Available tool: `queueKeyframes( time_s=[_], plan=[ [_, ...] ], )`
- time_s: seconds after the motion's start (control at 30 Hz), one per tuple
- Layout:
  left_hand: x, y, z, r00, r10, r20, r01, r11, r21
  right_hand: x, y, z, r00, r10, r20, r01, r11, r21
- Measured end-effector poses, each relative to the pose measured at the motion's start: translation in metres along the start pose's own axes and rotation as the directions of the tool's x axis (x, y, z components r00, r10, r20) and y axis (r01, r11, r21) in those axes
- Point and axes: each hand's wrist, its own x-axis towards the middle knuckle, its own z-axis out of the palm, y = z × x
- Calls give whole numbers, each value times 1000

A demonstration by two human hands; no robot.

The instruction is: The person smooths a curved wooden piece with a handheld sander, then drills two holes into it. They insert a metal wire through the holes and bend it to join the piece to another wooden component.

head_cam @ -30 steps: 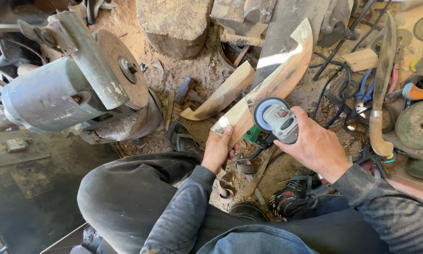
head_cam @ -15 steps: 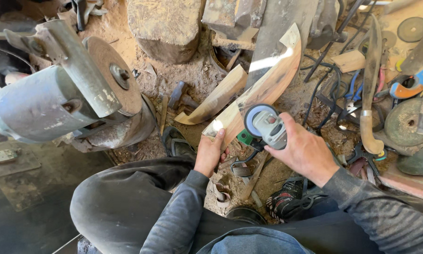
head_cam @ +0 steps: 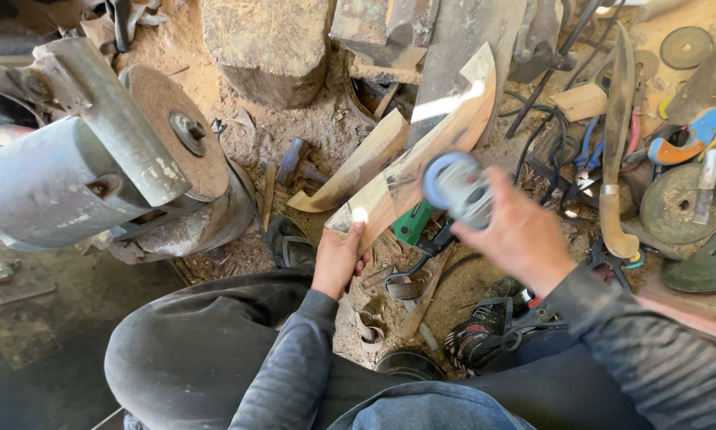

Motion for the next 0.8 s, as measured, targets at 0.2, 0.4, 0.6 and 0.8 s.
queueKeyframes(
  time_s=[0.2,0.4,0.6,0.8],
  plan=[
    [0,0,-15,999,-41,-29,43,996,73,-4,0,14,989,-73,129,75,997,-17],
    [4,3,-22,1000,-20,-15,21,996,89,33,34,-8,994,104,-45,-103,995,15],
    [3,7,-24,999,-17,-40,21,996,92,52,44,-20,960,115,-257,-121,993,-7],
    [2,12,-33,998,37,-59,-31,995,96,15,6,-2,997,-25,-77,26,1000,15]
  ],
)
